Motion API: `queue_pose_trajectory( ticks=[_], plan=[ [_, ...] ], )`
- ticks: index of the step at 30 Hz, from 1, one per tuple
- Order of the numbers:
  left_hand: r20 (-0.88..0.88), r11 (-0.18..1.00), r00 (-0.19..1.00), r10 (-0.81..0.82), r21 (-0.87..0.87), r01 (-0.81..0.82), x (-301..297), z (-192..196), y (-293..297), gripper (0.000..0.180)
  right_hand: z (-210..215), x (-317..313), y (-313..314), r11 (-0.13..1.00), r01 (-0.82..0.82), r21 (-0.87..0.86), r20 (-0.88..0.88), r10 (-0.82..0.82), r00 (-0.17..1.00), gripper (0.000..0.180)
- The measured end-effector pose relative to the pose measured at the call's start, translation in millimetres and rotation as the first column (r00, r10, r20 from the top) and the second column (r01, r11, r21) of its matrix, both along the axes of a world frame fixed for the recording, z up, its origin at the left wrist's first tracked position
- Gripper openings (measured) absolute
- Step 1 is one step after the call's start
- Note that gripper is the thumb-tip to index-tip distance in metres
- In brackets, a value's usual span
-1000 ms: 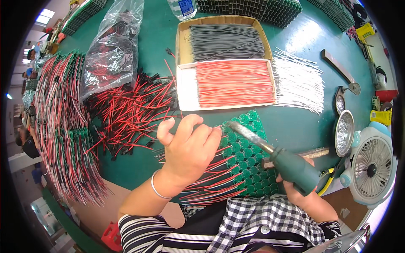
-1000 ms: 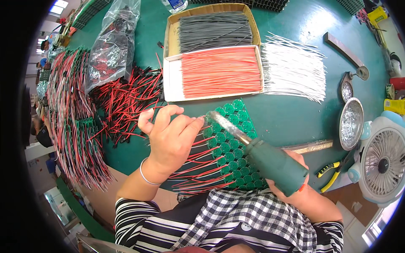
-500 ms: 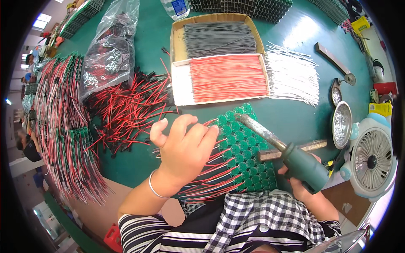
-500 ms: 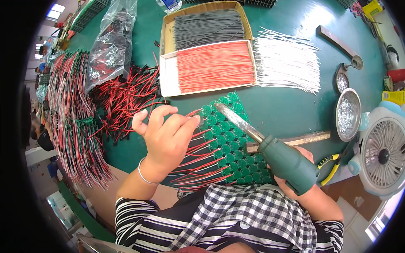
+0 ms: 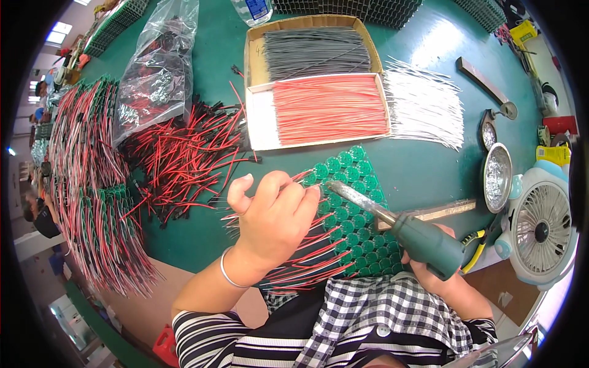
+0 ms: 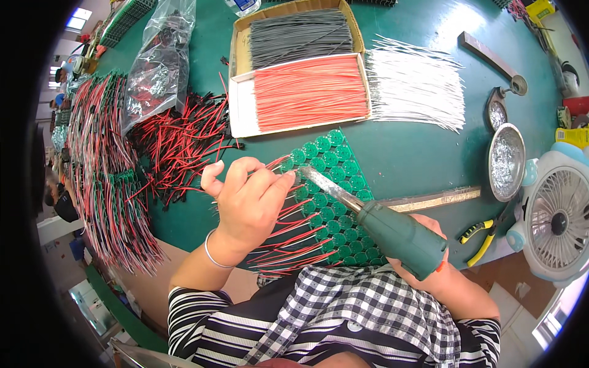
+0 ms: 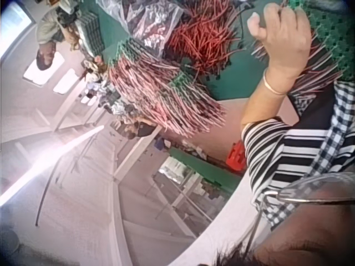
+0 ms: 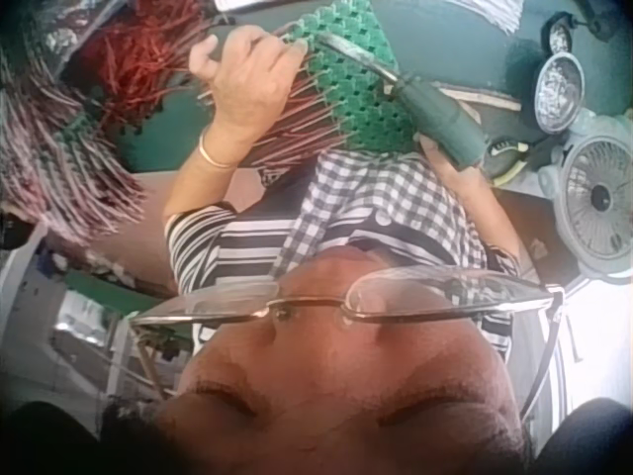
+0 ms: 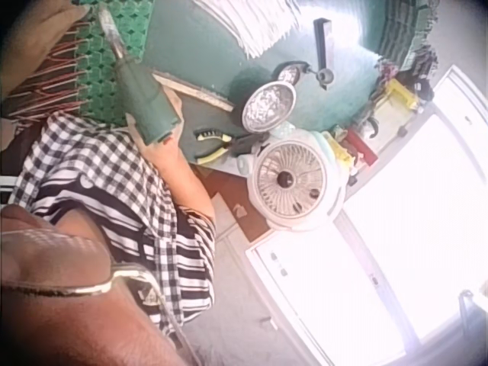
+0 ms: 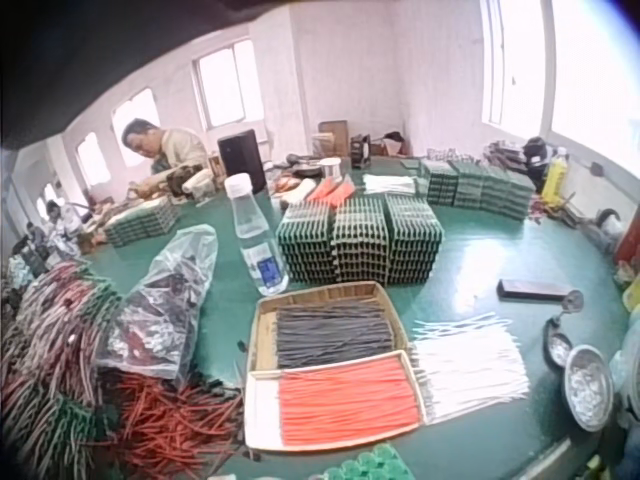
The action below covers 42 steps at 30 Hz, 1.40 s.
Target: Assembling LED light components by inserting wires and using a soldering or gluing tool.
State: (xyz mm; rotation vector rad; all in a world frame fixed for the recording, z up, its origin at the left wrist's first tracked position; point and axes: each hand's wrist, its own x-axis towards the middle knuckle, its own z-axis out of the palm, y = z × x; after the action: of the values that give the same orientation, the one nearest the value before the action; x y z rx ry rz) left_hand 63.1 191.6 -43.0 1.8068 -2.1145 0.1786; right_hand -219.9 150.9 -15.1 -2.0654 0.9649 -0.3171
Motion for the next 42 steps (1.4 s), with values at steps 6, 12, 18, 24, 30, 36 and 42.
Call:
queue_pose_trajectory(
  ticks=[6, 12, 18, 24, 30, 36, 42],
  plan=[
    [-0.003, 1.0, 1.0, 0.0, 0.005, 0.0, 0, 0, 1, 0.011, -3, -2, 2, 1.0, -0.021, -0.013, -0.014, 0.02, 1.0, 0.024],
    [-0.009, 1.0, 1.0, 0.0, 0.012, 0.001, 0, 1, 0, 0.011, -1, -2, 2, 0.999, -0.024, -0.025, -0.034, 0.023, 0.999, 0.027],
    [-0.004, 1.0, 1.0, 0.006, 0.013, -0.006, -1, 3, 0, 0.01, -2, -4, 5, 0.993, 0.116, -0.011, 0.009, -0.116, 0.993, 0.041],
    [-0.049, 1.0, 0.999, 0.017, 0.02, -0.016, 0, 6, -1, 0.008, 15, -4, 1, 0.984, 0.157, 0.088, -0.031, -0.155, 0.987, 0.05],
    [-0.054, 0.999, 0.999, -0.003, 0.033, 0.005, -8, 11, 12, 0.01, 6, -14, 7, 0.996, 0.03, -0.086, -0.034, -0.033, 0.999, 0.037],
    [-0.045, 0.999, 0.999, -0.007, 0.035, 0.009, -10, 7, 13, 0.012, 0, -16, 9, 0.999, 0.002, 0.042, 0.042, -0.003, 0.999, 0.019],
    [-0.053, 0.999, 0.998, -0.019, 0.034, 0.021, -10, 6, 11, 0.011, 1, -16, 13, 1.0, -0.007, 0.011, 0.046, 0.006, 0.999, 0.017]
  ],
)
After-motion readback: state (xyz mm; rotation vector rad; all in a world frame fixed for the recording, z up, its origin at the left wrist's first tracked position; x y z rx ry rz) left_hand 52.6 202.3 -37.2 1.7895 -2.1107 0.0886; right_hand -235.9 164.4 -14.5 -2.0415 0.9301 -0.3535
